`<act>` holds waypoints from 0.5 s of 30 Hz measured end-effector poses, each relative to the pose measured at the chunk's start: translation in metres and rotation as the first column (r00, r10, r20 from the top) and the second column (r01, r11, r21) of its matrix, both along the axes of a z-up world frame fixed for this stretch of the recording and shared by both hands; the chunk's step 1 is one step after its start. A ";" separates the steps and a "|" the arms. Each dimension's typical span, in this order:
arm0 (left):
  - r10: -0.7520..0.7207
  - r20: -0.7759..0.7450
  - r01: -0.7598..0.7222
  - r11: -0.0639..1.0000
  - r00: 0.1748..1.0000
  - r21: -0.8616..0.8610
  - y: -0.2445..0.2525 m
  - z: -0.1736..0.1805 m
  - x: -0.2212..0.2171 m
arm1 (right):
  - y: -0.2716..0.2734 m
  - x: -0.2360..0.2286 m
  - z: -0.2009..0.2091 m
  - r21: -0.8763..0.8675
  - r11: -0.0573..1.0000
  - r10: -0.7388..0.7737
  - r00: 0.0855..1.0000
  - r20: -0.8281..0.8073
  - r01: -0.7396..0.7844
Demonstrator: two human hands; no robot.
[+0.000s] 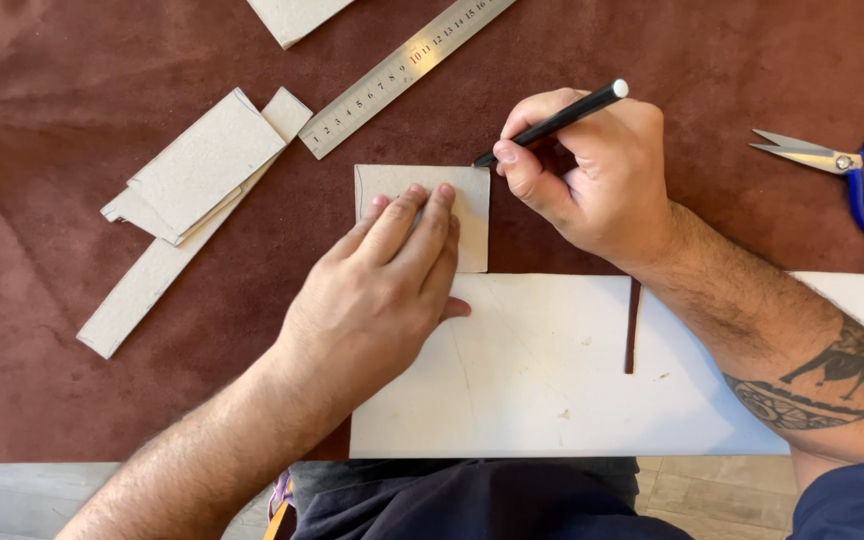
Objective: Cutting and marking leather pieces using scissors, a ruler, and a pen on a workshop table.
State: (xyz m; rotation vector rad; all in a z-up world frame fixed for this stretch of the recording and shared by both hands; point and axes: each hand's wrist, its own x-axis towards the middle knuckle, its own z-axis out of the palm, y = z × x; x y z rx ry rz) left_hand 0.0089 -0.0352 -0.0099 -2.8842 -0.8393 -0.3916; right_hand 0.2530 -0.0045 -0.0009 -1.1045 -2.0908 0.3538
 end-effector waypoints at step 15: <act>0.116 -0.057 -0.110 0.990 0.992 0.086 -0.015 -0.001 0.011 | 0.024 -0.045 0.015 -0.112 0.989 0.101 0.995 0.021 -0.099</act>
